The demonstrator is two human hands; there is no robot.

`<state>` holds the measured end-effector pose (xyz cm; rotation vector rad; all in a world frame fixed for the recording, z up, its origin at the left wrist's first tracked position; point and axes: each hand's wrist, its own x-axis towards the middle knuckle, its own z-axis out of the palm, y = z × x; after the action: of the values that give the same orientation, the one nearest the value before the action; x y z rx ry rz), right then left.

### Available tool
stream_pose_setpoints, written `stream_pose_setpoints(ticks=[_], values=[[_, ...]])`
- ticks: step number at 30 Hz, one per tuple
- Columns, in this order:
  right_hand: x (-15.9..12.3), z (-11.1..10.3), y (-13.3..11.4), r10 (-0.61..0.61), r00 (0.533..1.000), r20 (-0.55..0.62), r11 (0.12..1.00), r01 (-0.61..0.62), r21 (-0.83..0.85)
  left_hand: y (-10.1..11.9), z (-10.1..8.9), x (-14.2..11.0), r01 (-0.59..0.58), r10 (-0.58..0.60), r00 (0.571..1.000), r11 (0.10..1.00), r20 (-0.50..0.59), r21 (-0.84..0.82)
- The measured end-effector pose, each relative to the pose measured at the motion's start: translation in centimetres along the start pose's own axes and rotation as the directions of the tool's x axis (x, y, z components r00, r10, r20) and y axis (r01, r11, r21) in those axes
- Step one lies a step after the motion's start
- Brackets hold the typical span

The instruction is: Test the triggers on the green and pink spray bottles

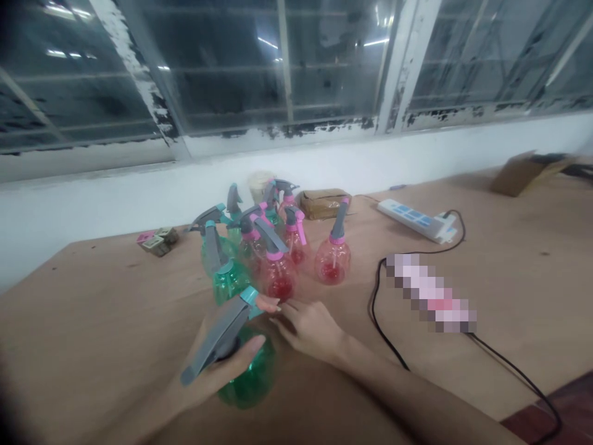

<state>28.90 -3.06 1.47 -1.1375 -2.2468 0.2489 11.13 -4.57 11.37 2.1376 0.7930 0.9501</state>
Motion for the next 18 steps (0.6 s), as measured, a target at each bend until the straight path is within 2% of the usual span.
stream_pose_setpoints(ticks=[4,7,14,18], values=[[0.3,-1.0,0.9,0.099,0.974,-0.205,0.990,-0.116,-0.074,-0.2,0.1,-0.1,-0.017,0.017,1.000,0.999,-0.002,0.047],[0.5,-1.6,1.7,0.193,0.946,-0.261,0.971,-0.223,-0.089,-0.3,0.1,-0.2,-0.016,0.017,1.000,0.998,-0.007,0.069],[0.0,-0.7,1.9,0.243,0.947,-0.208,0.950,-0.276,-0.146,-0.5,0.2,-0.5,-0.041,0.042,0.999,0.998,-0.016,0.055],[-0.3,0.5,2.1,0.204,0.967,-0.150,0.944,-0.235,-0.230,-0.8,0.4,-0.6,-0.046,0.048,0.998,0.998,-0.039,0.048]])
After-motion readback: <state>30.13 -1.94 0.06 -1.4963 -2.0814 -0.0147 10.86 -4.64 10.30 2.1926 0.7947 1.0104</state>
